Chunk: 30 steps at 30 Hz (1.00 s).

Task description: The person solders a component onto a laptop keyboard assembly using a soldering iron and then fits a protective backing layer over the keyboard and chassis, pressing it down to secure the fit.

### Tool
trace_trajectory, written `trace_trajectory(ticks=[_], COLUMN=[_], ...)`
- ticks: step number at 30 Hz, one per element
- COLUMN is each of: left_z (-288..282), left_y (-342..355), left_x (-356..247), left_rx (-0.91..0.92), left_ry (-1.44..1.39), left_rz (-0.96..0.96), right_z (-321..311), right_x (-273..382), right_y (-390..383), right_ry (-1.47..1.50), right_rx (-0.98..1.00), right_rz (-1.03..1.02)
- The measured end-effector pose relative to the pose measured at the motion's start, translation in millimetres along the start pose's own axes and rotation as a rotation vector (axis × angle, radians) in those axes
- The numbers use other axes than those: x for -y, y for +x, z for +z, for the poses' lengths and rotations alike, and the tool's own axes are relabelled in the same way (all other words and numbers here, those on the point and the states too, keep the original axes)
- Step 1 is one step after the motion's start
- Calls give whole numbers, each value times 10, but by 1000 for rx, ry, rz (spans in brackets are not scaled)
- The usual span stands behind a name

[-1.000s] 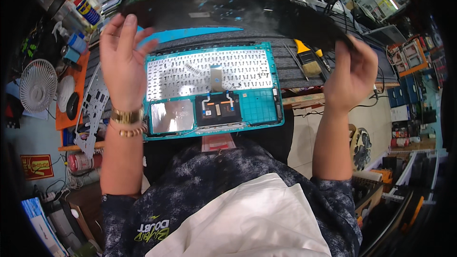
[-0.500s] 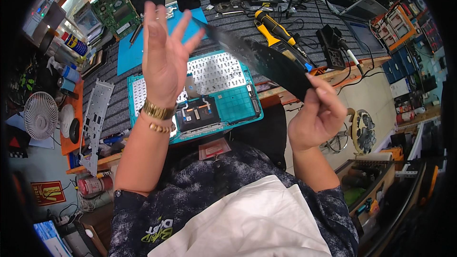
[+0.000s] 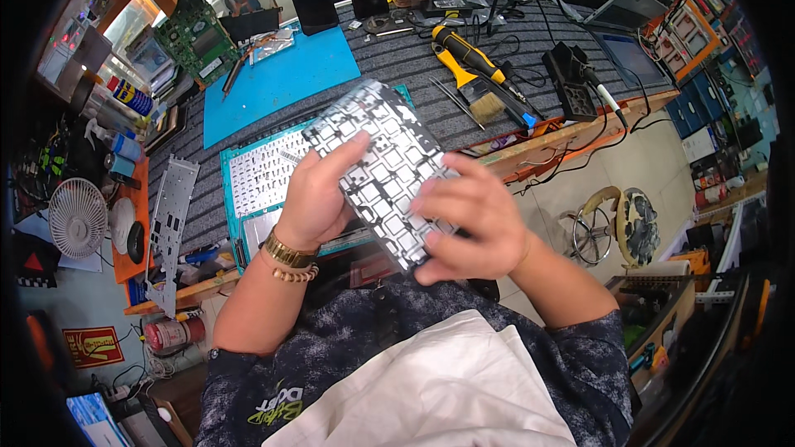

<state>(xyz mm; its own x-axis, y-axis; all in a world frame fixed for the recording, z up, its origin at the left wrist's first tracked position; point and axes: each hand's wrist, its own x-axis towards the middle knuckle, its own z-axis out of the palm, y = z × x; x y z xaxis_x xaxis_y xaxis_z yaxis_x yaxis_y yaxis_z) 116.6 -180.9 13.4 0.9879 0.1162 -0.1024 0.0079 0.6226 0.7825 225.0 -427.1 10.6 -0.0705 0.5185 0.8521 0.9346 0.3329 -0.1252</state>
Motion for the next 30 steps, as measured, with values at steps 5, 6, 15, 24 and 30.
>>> trace_trajectory(ticks=[5,6,15,24,30], left_z=[-110,-75,175,325,337], left_y=[-47,-9,70,166,178], left_x=[-16,7,122,227,197], left_rx=[-95,-83,-57,-32,-95], left_ry=[170,165,479,543,548], left_rz=[236,231,320,337,327], right_z=[-263,-306,-311,-148,-529], right_x=[-866,-1143,-1828,-1798,-1585], right_y=[101,-10,-17,-88,-153], right_ry=[-293,-471,-448,-553,-227], right_rx=[-134,14,553,448,-141], right_rz=[818,804,1197,1024,1063])
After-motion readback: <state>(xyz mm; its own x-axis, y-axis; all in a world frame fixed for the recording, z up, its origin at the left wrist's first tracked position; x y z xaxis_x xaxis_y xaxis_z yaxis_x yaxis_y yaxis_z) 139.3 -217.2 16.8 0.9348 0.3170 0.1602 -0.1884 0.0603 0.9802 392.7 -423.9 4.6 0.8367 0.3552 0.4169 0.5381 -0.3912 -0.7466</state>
